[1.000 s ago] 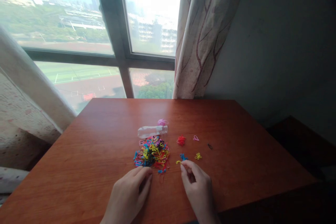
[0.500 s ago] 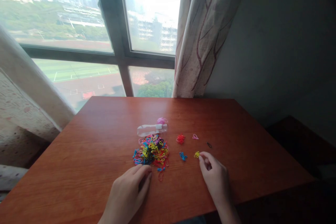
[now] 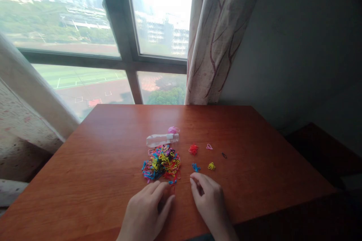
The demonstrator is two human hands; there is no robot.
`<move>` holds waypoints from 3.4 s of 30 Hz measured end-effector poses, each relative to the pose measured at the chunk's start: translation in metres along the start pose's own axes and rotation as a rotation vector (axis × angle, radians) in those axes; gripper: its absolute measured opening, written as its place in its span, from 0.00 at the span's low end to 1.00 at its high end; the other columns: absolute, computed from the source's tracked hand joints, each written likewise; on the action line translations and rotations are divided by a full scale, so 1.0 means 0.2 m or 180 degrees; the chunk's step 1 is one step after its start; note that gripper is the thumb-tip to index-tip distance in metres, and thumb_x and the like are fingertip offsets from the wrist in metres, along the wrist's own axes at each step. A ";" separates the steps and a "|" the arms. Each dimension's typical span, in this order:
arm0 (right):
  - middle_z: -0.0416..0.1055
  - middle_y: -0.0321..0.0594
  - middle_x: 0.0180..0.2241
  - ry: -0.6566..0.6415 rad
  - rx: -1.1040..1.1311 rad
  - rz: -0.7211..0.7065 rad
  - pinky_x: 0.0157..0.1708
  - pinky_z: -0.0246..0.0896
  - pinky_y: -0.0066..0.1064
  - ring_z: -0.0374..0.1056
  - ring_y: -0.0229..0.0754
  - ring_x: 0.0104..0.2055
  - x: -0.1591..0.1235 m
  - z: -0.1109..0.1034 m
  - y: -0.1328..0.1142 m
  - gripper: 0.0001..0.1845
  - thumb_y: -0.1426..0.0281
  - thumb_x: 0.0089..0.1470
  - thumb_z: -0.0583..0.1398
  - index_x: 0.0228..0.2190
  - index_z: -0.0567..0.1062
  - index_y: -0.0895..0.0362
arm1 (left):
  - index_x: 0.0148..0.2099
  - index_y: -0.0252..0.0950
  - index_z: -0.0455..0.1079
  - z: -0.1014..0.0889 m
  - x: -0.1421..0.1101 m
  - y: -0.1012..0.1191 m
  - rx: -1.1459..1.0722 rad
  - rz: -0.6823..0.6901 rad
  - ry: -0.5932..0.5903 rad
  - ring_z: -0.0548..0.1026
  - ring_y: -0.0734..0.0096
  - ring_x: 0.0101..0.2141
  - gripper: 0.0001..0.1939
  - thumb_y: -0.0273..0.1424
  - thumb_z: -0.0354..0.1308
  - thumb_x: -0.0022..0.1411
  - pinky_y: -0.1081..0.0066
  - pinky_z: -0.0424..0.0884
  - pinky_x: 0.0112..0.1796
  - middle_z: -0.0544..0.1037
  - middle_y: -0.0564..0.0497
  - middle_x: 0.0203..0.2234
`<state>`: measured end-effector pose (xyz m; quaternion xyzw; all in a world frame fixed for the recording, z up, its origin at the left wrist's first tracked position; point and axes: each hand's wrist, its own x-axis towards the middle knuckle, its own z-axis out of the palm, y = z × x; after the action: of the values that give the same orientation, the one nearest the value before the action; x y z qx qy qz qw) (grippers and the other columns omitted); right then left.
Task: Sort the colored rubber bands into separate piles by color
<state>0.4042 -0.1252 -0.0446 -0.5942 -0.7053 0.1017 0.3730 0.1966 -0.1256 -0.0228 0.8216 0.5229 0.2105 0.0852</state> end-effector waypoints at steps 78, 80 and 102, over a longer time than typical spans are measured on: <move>0.77 0.37 0.31 -0.0463 0.0678 0.0216 0.35 0.60 0.28 0.73 0.42 0.33 0.02 0.04 -0.10 0.11 0.77 0.57 0.55 0.34 0.76 0.53 | 0.40 0.38 0.73 -0.02 0.75 0.19 0.0481 0.0170 -0.0673 0.79 0.61 0.32 0.09 0.30 0.51 0.66 0.71 0.65 0.29 0.81 0.47 0.33; 0.77 0.37 0.32 -0.0475 0.0646 0.0190 0.35 0.60 0.28 0.73 0.42 0.34 0.02 0.04 -0.10 0.11 0.77 0.57 0.55 0.34 0.76 0.53 | 0.40 0.39 0.73 -0.05 0.70 0.16 0.0460 0.0094 -0.0598 0.79 0.62 0.32 0.09 0.31 0.50 0.66 0.71 0.64 0.29 0.81 0.48 0.33; 0.74 0.35 0.27 -0.0512 -0.0238 0.0020 0.29 0.50 0.29 0.70 0.40 0.29 0.04 0.05 -0.15 0.08 0.76 0.58 0.57 0.31 0.72 0.53 | 0.41 0.42 0.74 -0.02 0.08 -0.09 -0.0488 -0.0008 0.0198 0.81 0.70 0.33 0.11 0.29 0.50 0.65 0.75 0.75 0.34 0.83 0.53 0.35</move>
<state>0.3741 -0.1236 -0.0305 -0.5998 -0.7344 0.1239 0.2924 0.1858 -0.1043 -0.0215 0.8050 0.5087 0.2752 0.1318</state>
